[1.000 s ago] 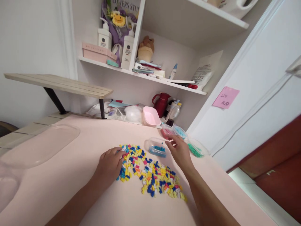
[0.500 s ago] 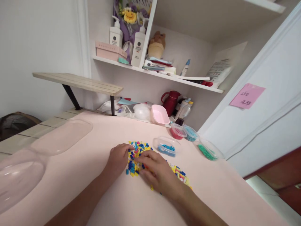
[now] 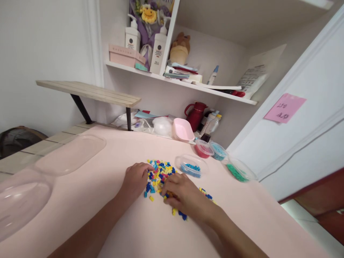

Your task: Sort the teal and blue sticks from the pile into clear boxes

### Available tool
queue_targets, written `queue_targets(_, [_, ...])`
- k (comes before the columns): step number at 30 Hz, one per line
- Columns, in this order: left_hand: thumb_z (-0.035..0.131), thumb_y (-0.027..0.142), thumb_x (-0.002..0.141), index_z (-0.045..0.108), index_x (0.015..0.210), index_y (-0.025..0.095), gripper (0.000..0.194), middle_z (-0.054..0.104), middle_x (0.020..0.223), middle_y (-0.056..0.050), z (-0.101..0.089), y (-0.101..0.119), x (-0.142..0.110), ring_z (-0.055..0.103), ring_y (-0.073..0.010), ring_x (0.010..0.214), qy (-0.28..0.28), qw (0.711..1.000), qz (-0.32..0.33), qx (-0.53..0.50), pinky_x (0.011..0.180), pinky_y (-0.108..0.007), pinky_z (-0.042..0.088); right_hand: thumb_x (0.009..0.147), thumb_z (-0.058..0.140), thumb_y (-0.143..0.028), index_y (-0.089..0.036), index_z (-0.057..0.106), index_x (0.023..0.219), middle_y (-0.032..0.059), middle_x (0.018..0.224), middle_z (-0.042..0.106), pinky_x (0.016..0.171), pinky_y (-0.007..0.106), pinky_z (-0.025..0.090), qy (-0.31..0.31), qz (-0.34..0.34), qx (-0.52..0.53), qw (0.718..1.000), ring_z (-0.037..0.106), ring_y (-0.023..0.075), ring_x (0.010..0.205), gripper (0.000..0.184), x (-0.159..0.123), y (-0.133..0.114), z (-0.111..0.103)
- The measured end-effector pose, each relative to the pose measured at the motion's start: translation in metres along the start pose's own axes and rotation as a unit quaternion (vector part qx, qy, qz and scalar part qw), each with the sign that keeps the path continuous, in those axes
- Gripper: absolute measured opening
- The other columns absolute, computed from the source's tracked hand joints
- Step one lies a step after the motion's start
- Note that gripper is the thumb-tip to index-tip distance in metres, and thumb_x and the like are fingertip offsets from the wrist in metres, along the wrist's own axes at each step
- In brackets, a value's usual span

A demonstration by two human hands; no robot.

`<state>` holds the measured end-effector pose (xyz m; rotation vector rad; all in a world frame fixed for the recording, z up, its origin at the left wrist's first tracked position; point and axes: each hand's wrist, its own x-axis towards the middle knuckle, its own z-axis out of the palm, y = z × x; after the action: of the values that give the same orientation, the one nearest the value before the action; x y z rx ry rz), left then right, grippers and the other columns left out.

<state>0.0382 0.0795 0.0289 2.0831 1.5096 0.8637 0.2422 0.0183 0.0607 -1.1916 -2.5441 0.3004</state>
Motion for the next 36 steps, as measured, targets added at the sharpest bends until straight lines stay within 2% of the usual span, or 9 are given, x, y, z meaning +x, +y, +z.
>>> queue_targets(3, [0.038, 0.012, 0.085, 0.074, 0.095, 0.027, 0.04, 0.076, 0.107, 0.001, 0.0, 0.001, 0.0, 0.064, -0.0161, 0.109, 0.002, 1.0, -0.006, -0.002, 0.099, -0.033, 0.046, 0.086, 0.069, -0.016, -0.024, 0.067, 0.086, -0.0007, 0.092, 0.072, 0.087, 0.032, 0.041, 0.0, 0.02, 0.016, 1.0, 0.063, 0.0177, 0.09, 0.007, -0.002, 0.001, -0.012])
queue_targets(8, [0.038, 0.011, 0.084, 0.074, 0.095, 0.027, 0.041, 0.076, 0.107, 0.0, 0.0, 0.001, 0.0, 0.064, -0.0163, 0.108, 0.004, 1.0, -0.001, -0.005, 0.099, -0.033, 0.046, 0.088, 0.064, -0.013, -0.024, 0.07, 0.089, -0.0007, 0.088, 0.074, 0.083, 0.03, 0.045, 0.039, 0.049, 0.049, 0.997, 0.065, 0.0167, 0.085, 0.012, -0.003, 0.002, -0.019])
queue_targets(16, [0.037, 0.011, 0.084, 0.074, 0.094, 0.027, 0.042, 0.076, 0.108, 0.001, 0.001, 0.001, 0.0, 0.064, -0.0161, 0.109, -0.002, 1.0, 0.003, 0.003, 0.1, -0.033, 0.045, 0.082, 0.068, -0.008, -0.024, 0.069, 0.083, -0.0018, 0.088, 0.073, 0.082, 0.029, 0.043, 0.018, 0.028, 0.012, 0.999, 0.064, 0.016, 0.086, 0.016, -0.001, 0.004, -0.003])
queue_targets(26, [0.037, 0.012, 0.085, 0.073, 0.094, 0.029, 0.041, 0.075, 0.11, 0.002, 0.003, -0.003, 0.001, 0.064, -0.0164, 0.11, -0.007, 1.0, 0.02, 0.021, 0.101, -0.033, 0.044, 0.082, 0.075, -0.023, -0.024, 0.072, 0.083, 0.0006, 0.087, 0.071, 0.081, 0.033, 0.038, 0.007, 0.068, -0.073, 0.995, 0.062, 0.019, 0.087, 0.004, 0.003, -0.003, 0.003])
queue_targets(30, [0.037, 0.012, 0.084, 0.073, 0.094, 0.028, 0.041, 0.075, 0.11, 0.002, 0.003, -0.003, 0.001, 0.064, -0.0171, 0.109, -0.008, 1.0, 0.02, 0.02, 0.1, -0.033, 0.044, 0.085, 0.074, -0.032, -0.024, 0.072, 0.083, 0.0009, 0.087, 0.071, 0.08, 0.034, 0.037, 0.008, 0.068, -0.089, 0.994, 0.062, 0.0194, 0.086, 0.009, 0.003, -0.002, 0.008])
queue_targets(33, [0.037, 0.011, 0.084, 0.074, 0.094, 0.028, 0.041, 0.075, 0.11, 0.001, 0.003, -0.003, 0.001, 0.064, -0.0171, 0.109, -0.003, 1.0, 0.019, 0.02, 0.1, -0.033, 0.044, 0.083, 0.075, -0.025, -0.024, 0.071, 0.084, 0.0005, 0.089, 0.071, 0.079, 0.033, 0.037, 0.017, 0.059, -0.089, 0.994, 0.062, 0.0195, 0.089, 0.004, 0.004, -0.004, 0.013])
queue_targets(36, [0.037, 0.011, 0.084, 0.074, 0.096, 0.028, 0.042, 0.075, 0.109, 0.001, 0.003, -0.003, 0.001, 0.063, -0.0171, 0.11, -0.002, 1.0, 0.017, 0.019, 0.1, -0.033, 0.044, 0.082, 0.074, -0.019, -0.025, 0.071, 0.084, -0.0006, 0.088, 0.071, 0.08, 0.032, 0.038, 0.019, 0.044, -0.066, 0.997, 0.063, 0.0183, 0.088, 0.007, 0.004, -0.006, 0.01])
